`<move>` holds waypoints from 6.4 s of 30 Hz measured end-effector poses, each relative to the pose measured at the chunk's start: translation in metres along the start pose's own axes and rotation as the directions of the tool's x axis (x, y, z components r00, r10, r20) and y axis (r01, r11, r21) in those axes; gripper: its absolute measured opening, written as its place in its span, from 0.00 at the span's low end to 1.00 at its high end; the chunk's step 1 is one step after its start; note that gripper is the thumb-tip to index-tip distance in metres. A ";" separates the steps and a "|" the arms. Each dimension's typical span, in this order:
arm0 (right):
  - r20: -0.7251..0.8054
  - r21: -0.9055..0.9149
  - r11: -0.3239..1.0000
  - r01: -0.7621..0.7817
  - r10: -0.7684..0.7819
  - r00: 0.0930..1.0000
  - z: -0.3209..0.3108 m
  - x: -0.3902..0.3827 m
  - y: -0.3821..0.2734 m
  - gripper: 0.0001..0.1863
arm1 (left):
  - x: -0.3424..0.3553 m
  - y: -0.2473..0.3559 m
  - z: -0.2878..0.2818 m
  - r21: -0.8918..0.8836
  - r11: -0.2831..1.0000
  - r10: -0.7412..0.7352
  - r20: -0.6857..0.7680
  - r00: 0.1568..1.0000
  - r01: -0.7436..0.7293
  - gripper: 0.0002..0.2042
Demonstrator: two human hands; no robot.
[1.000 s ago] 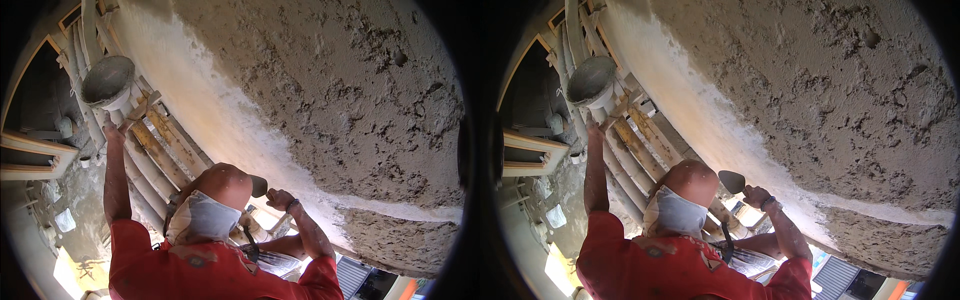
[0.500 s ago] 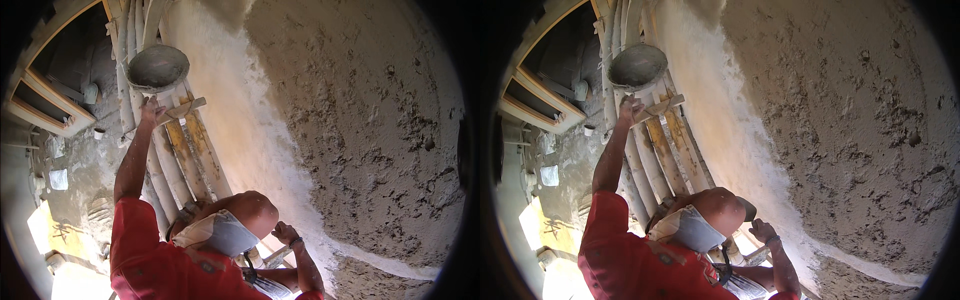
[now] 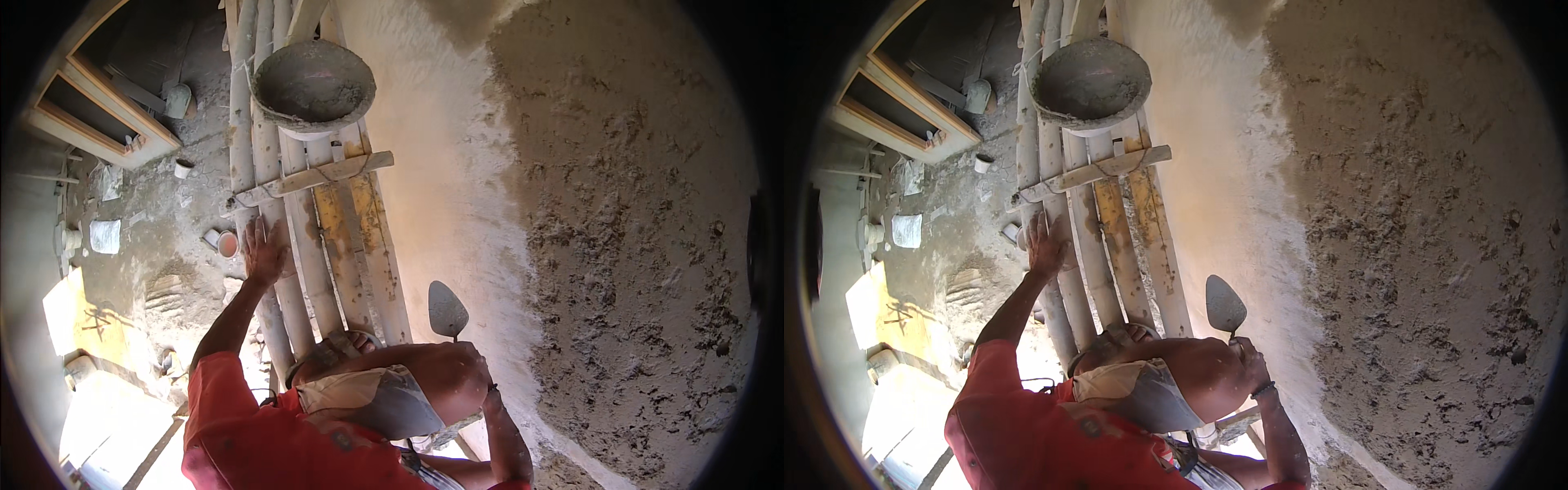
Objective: The person applies wet plaster from a bucket onto a wall using a trowel. They scrape plaster from the bucket and spread it across the wall surface several times.
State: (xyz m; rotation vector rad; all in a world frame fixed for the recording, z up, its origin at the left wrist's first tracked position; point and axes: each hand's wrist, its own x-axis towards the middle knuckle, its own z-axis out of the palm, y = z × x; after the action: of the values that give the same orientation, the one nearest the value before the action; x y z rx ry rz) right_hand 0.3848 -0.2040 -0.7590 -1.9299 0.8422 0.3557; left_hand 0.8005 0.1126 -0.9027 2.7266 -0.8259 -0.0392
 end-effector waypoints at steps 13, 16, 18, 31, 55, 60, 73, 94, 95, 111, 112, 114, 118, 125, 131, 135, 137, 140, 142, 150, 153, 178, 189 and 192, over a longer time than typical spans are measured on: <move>-0.201 0.221 0.975 0.026 0.019 0.979 0.061 0.123 -0.108 0.17 | 0.009 -0.024 0.011 0.091 0.984 -0.146 -0.072 0.987 0.152 0.32; -0.169 -0.096 0.985 0.145 -0.160 0.972 0.047 0.148 -0.127 0.20 | 0.009 -0.021 0.011 0.071 0.981 -0.176 -0.048 0.983 0.179 0.32; -0.229 -0.024 0.998 0.058 -0.062 0.972 0.048 0.168 -0.127 0.18 | 0.011 -0.020 0.010 0.076 0.978 -0.192 -0.018 0.981 0.193 0.32; -0.542 0.211 0.976 0.049 0.075 0.837 0.135 0.266 -0.131 0.16 | 0.019 -0.021 0.008 0.144 0.977 -0.176 0.130 0.976 0.157 0.37; -0.693 -0.123 0.973 0.195 -0.225 0.685 0.169 0.285 -0.095 0.17 | -0.028 -0.038 0.015 -0.110 0.903 -0.426 -0.092 0.900 0.416 0.41; -0.708 -0.177 0.973 0.145 -0.228 0.668 0.176 0.280 -0.097 0.19 | -0.096 -0.018 0.026 -0.137 0.593 -0.769 0.195 0.609 0.793 0.36; -0.646 -0.022 0.970 0.241 -0.198 0.737 0.184 0.288 -0.082 0.25 | -0.112 -0.020 0.040 -0.267 0.673 -0.701 0.069 0.710 0.690 0.31; -0.604 0.204 0.976 0.082 0.060 0.795 0.161 0.261 -0.106 0.23 | -0.104 -0.046 0.027 -0.307 0.776 -0.504 0.224 0.834 0.551 0.28; -0.598 0.217 0.973 0.079 0.068 0.798 0.159 0.260 -0.109 0.22 | -0.087 -0.035 0.008 -0.155 0.887 -0.413 0.154 0.898 0.435 0.29; -0.045 0.385 0.923 0.026 -0.009 0.999 -0.056 0.316 -0.367 0.10 | 0.304 -0.040 -0.085 -0.986 -0.165 -0.304 0.016 0.953 -0.036 0.35; 0.008 0.401 0.916 -0.008 0.005 1.000 -0.054 0.320 -0.378 0.09 | 0.314 -0.044 -0.080 -0.957 -0.289 -0.298 0.108 0.949 0.018 0.35; 0.074 0.425 0.901 -0.084 0.058 0.996 -0.044 0.332 -0.389 0.09 | 0.328 -0.047 -0.077 -0.891 -0.440 -0.261 0.242 0.935 0.108 0.35; 0.116 0.491 0.863 -0.118 0.070 0.991 -0.029 0.379 -0.409 0.09 | 0.332 -0.041 -0.086 -0.919 -0.394 -0.197 0.101 0.975 0.016 0.38; 0.085 0.212 0.975 0.067 -0.087 0.993 -0.008 0.424 -0.443 0.13 | 0.336 -0.048 -0.087 -0.976 -0.216 -0.135 0.027 0.990 -0.003 0.37; 0.144 -0.619 0.657 0.430 -0.443 0.885 -0.005 0.386 -0.424 0.19 | 0.339 -0.057 -0.087 -0.992 0.077 -0.090 -0.111 0.990 -0.104 0.35; 0.252 -0.719 0.522 0.460 -0.421 0.871 -0.010 0.350 -0.414 0.15 | 0.339 -0.056 -0.113 -0.932 0.347 0.049 -0.091 0.995 -0.103 0.36; 0.200 -0.574 0.674 0.465 -0.435 0.878 -0.028 0.354 -0.421 0.19 | 0.339 -0.048 -0.121 -0.945 0.323 0.059 -0.042 0.997 -0.059 0.36; 0.183 -0.509 0.691 0.513 -0.496 0.849 -0.033 0.379 -0.423 0.20 | 0.321 -0.029 -0.124 -0.968 0.211 -0.203 -0.177 0.963 -0.133 0.32; 0.154 -0.484 0.705 0.518 -0.514 0.844 -0.024 0.391 -0.435 0.18 | 0.307 -0.015 -0.124 -0.905 0.340 -0.227 -0.342 0.912 -0.255 0.29; 0.188 -0.046 0.951 0.304 -0.291 0.938 0.022 0.450 -0.461 0.12 | 0.275 0.040 -0.149 -0.414 0.865 0.021 -0.532 0.847 -0.282 0.21; 0.296 -0.145 0.898 0.414 -0.360 0.885 0.025 0.449 -0.471 0.13 | 0.265 0.034 -0.149 -0.423 0.865 0.007 -0.530 0.848 -0.271 0.24; 0.295 -0.408 0.347 0.844 -0.825 0.482 0.011 0.461 -0.440 0.22 | 0.244 0.018 -0.071 -0.761 0.525 -0.238 -0.561 0.793 -0.381 0.36; 0.245 -0.780 0.324 0.536 -0.630 0.737 -0.071 0.415 -0.462 0.14 | 0.217 0.043 -0.062 -0.613 0.770 -0.224 -0.519 0.825 -0.177 0.40; 0.282 -0.867 0.126 0.482 -0.673 0.683 -0.071 0.426 -0.471 0.13 | 0.221 0.048 -0.088 -0.393 0.920 -0.202 -0.464 0.862 0.004 0.40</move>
State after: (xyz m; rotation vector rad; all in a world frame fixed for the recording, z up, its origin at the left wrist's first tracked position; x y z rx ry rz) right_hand 1.0077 -0.2984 -0.6520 -3.2057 -0.2728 0.1166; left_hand 0.9682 -0.0228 -0.7918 2.2493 -0.4554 0.4232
